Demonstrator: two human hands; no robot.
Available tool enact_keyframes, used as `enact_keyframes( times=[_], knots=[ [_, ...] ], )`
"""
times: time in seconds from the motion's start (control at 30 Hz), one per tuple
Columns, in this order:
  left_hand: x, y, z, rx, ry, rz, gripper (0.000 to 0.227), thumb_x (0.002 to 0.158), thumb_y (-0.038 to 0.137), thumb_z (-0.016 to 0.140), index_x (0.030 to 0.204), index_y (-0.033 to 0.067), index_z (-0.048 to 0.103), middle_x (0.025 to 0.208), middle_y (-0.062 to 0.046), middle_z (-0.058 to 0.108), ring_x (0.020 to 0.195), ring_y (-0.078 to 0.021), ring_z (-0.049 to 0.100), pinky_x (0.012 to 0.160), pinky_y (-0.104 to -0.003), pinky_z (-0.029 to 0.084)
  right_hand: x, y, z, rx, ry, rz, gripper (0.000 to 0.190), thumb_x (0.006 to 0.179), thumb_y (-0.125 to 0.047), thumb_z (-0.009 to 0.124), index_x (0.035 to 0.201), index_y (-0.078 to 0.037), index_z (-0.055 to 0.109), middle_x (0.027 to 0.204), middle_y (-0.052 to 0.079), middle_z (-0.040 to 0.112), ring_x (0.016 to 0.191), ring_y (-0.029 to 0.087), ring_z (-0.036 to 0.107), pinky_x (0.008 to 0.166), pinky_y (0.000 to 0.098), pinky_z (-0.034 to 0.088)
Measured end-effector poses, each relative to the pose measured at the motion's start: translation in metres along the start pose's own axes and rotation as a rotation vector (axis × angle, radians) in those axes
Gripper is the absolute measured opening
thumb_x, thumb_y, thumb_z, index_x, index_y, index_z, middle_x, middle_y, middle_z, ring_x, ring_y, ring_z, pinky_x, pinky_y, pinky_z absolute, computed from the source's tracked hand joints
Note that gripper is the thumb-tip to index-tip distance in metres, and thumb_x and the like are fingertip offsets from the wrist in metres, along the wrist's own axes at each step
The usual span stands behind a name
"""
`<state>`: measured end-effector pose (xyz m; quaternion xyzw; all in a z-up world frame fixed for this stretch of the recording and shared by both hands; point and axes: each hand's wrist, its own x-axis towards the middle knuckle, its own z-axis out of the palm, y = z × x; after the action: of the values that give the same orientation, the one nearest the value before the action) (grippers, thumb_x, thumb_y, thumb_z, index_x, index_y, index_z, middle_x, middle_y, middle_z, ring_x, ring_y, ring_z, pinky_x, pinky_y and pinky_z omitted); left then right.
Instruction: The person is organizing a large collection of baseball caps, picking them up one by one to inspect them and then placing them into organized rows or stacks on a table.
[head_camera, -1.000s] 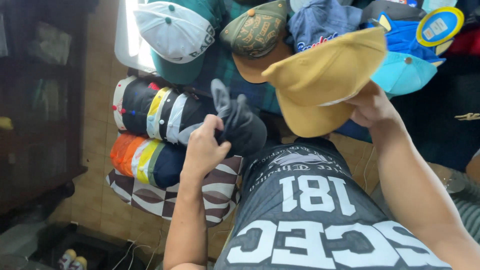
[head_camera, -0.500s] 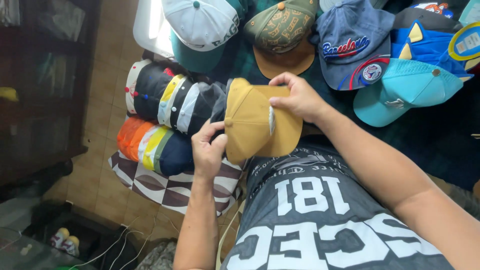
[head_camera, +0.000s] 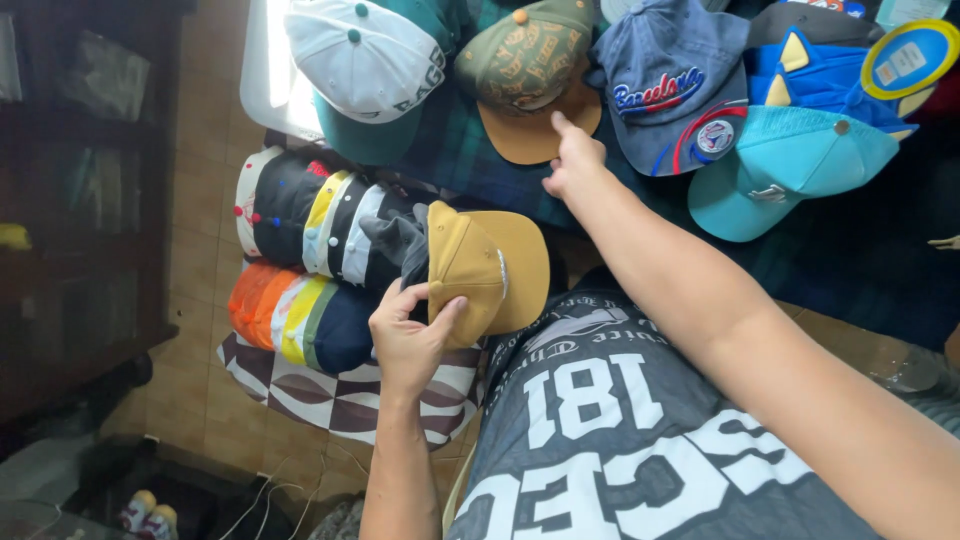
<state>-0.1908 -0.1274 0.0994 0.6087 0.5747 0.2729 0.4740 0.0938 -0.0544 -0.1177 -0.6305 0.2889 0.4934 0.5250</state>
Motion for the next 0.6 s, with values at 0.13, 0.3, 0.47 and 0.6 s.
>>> enact_keyframes(
  times=[0.13, 0.3, 0.47, 0.6],
  knots=[
    [0.0, 0.003, 0.002, 0.046, -0.022, 0.053, 0.017, 0.075, 0.01, 0.091, 0.088, 0.0085, 0.08, 0.084, -0.009, 0.068, 0.081, -0.0238, 0.075, 0.072, -0.033, 0.058, 0.063, 0.01, 0.029, 0.002, 0.022, -0.016, 0.104, 0.082, -0.029, 0.094, 0.159, -0.009, 0.027, 0.161, 0.025, 0.03, 0.145, 0.048, 0.04, 0.109, 0.082, 0.018],
    [0.012, 0.023, -0.002, 0.149, -0.072, 0.101, 0.017, 0.076, 0.007, 0.09, 0.088, 0.0035, 0.08, 0.079, -0.012, 0.063, 0.071, -0.0293, 0.074, 0.061, -0.034, 0.059, -0.008, 0.0, 0.025, -0.028, -0.209, -0.155, 0.049, 0.094, -0.018, 0.078, 0.134, -0.01, 0.051, 0.109, 0.013, 0.063, 0.089, 0.029, 0.069, 0.081, 0.0473, 0.064],
    [0.06, 0.039, 0.009, 0.319, -0.211, 0.359, 0.018, 0.073, 0.011, 0.09, 0.087, 0.0088, 0.079, 0.081, -0.012, 0.062, 0.074, -0.039, 0.07, 0.061, -0.042, 0.058, -0.085, -0.072, -0.07, -0.178, -0.483, -0.607, 0.043, 0.103, -0.021, 0.069, 0.142, -0.014, 0.053, 0.121, 0.003, 0.056, 0.114, 0.019, 0.067, 0.096, 0.0357, 0.059],
    [0.12, 0.068, 0.032, 0.41, -0.444, 0.59, 0.021, 0.072, 0.015, 0.091, 0.085, 0.0112, 0.075, 0.086, -0.006, 0.063, 0.076, -0.0355, 0.07, 0.068, -0.041, 0.058, -0.098, -0.127, -0.154, 0.234, -0.34, -0.841, 0.028, 0.104, -0.015, 0.075, 0.131, -0.019, 0.066, 0.113, 0.01, 0.072, 0.101, 0.033, 0.079, 0.086, 0.0459, 0.071]
  ],
)
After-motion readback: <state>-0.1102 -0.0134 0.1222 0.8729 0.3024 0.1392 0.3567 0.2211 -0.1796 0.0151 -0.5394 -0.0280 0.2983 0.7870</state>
